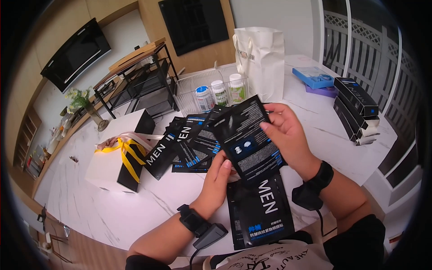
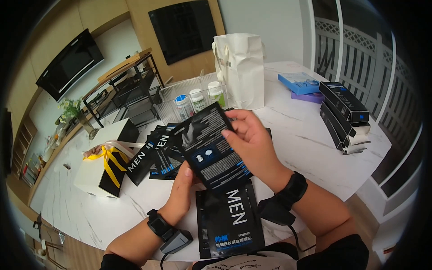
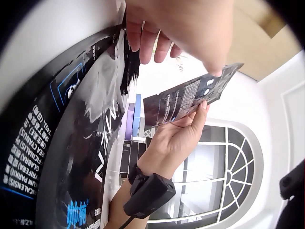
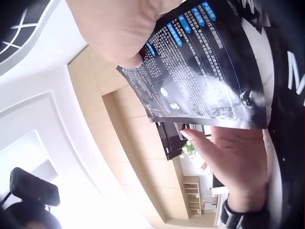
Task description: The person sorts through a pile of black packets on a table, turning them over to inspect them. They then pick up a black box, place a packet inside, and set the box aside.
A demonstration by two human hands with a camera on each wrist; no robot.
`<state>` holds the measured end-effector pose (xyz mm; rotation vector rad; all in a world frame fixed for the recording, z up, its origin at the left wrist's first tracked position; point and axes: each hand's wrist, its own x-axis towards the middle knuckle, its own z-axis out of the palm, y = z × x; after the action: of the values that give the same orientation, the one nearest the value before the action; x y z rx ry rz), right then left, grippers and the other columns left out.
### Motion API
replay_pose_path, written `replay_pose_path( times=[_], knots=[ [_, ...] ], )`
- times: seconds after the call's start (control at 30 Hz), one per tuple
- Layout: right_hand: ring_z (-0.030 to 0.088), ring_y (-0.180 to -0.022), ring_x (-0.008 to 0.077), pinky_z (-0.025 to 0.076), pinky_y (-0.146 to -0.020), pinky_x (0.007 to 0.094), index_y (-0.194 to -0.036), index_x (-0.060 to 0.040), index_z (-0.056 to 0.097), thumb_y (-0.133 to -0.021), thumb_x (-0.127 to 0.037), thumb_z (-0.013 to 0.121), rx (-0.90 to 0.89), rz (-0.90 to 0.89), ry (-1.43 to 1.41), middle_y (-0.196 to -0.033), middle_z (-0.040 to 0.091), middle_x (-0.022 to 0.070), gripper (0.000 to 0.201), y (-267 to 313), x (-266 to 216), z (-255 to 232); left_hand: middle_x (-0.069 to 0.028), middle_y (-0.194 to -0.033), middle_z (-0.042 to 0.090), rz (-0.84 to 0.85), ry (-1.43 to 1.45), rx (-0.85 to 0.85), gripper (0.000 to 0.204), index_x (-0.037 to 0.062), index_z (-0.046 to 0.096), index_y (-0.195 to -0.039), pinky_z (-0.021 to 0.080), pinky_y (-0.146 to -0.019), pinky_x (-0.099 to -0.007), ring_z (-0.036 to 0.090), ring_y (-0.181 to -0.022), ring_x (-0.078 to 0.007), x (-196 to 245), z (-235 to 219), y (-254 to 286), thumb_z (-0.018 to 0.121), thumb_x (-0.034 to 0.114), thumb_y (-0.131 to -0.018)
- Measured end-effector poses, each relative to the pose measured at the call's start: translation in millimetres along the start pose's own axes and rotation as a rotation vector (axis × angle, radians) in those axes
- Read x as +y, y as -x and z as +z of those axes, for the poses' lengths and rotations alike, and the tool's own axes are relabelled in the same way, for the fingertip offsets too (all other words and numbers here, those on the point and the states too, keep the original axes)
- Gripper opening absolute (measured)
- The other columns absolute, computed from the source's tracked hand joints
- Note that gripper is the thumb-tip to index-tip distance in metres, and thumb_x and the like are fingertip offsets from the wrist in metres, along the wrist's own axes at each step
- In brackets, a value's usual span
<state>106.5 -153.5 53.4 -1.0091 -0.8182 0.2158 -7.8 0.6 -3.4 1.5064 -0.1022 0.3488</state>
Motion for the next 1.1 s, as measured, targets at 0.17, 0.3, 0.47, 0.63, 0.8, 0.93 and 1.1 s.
replay_pose_path(
  times=[0.17,0.3,0.47,0.63,0.8,0.93,1.1],
  knots=[
    [0.057,-0.084,0.0094,0.045,-0.072,0.0197,-0.116,0.0006,0.038,-0.083,0.005,0.051,-0.146,0.085,0.071,-0.093,0.059,0.0087,0.036,3.9,11.1,-0.1,-0.0031,-0.107,0.053,0.009,0.069,0.059,0.03,0.0029,0.045,-0.116,0.041,-0.082,-0.0243,0.049,-0.096,-0.0086,4.4,11.5,3.0,0.052,0.013,-0.089],
    [0.053,-0.079,0.0036,0.044,-0.068,0.0178,-0.106,-0.0001,0.047,-0.085,-0.002,0.053,-0.18,0.137,0.098,-0.088,0.057,0.002,0.022,5.5,10.6,0.9,-0.0041,-0.107,0.057,-0.062,0.159,0.082,0.03,0.0015,0.046,-0.114,0.041,-0.086,-0.0252,0.053,-0.096,-0.0102,9.9,15.7,4.5,0.054,0.005,-0.086],
    [0.049,-0.075,0.0016,0.042,-0.064,0.0177,-0.099,0.0015,0.051,-0.087,-0.01,0.053,-0.197,0.196,0.213,-0.085,0.056,-0.0006,0.016,6.2,15.1,-5.3,-0.0046,-0.106,0.058,-0.08,0.162,0.031,0.025,0.0021,0.048,-0.112,0.042,-0.084,-0.0255,0.053,-0.095,-0.01,9.0,10.2,4.7,0.05,0.011,-0.089],
    [0.049,-0.069,0.0041,0.042,-0.059,0.0221,-0.099,0.0014,0.053,-0.087,-0.014,0.054,-0.28,0.142,0.298,-0.077,0.058,0.0011,0.02,14.3,9.9,4.1,-0.0022,-0.095,0.061,-0.021,0.244,0.171,0.017,0.0021,0.053,-0.103,0.043,-0.074,-0.0205,0.054,-0.083,-0.0057,15.8,11.5,1.1,0.051,0.011,-0.089],
    [0.052,-0.053,0.0159,0.04,-0.051,0.0285,-0.086,-0.0012,0.055,-0.086,-0.02,0.054,-0.217,0.053,0.754,-0.064,0.055,0.0103,0.019,11.6,-3.4,5.0,0.0004,-0.09,0.06,-0.021,0.151,0.143,0.016,0.0028,0.055,-0.098,0.042,-0.072,-0.0186,0.052,-0.08,-0.0037,14.3,15.2,5.1,0.058,0.012,-0.085],
    [0.054,-0.053,0.0265,0.04,-0.049,0.0318,-0.079,-0.0034,0.055,-0.083,-0.019,0.056,-0.367,-0.234,0.842,-0.063,0.055,0.0107,0.016,15.2,-4.5,4.4,-0.0007,-0.093,0.061,-0.05,0.138,0.162,0.02,0.0042,0.056,-0.101,0.043,-0.072,-0.0195,0.054,-0.08,-0.0051,3.3,9.8,2.2,0.058,0.016,-0.085],
    [0.055,-0.054,0.0286,0.04,-0.048,0.034,-0.077,-0.0041,0.055,-0.083,-0.02,0.057,-0.421,-0.309,0.856,-0.063,0.055,0.0111,0.017,15.3,-9.3,5.3,-0.001,-0.092,0.061,-0.048,0.091,0.148,0.019,0.004,0.056,-0.101,0.043,-0.073,-0.0201,0.054,-0.081,-0.0055,5.9,9.5,3.4,0.058,0.015,-0.085]
  ],
)
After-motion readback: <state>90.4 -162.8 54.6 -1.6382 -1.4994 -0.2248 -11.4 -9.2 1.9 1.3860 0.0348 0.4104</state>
